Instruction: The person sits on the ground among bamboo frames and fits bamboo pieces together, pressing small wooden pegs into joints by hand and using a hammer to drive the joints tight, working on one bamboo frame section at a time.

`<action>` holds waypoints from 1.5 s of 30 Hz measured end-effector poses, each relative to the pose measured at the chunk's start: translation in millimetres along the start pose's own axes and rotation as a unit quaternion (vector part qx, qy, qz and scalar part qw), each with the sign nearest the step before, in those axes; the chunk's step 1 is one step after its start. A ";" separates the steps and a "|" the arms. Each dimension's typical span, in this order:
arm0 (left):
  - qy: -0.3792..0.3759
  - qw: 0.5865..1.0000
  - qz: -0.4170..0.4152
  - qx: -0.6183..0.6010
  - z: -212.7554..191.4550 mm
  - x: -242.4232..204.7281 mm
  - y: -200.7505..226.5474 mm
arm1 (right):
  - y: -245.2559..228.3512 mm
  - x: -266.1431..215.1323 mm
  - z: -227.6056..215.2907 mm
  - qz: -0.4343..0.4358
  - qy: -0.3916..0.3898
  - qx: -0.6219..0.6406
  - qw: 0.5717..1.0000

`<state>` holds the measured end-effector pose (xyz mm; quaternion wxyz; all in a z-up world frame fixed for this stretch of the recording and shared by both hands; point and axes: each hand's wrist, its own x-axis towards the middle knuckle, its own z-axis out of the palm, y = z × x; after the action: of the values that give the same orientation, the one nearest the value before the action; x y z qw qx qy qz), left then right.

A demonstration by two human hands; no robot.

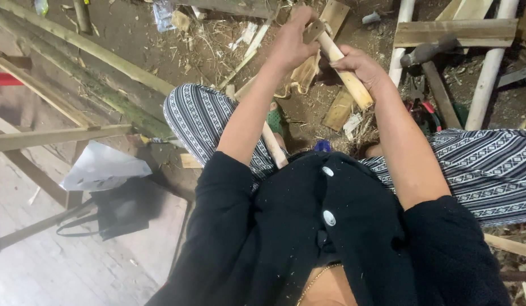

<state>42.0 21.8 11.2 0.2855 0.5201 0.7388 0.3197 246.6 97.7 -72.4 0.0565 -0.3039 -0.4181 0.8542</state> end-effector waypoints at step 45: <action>-0.083 0.864 -0.117 -0.483 28.5 8.8 -19.5 | -29.3 -41.1 -28.7 0.109 0.057 -0.160 0.979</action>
<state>49.4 30.1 -22.6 0.5965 0.2514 0.5208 0.5565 291.5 121.6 -44.4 -0.0628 -0.4007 -0.5096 0.7588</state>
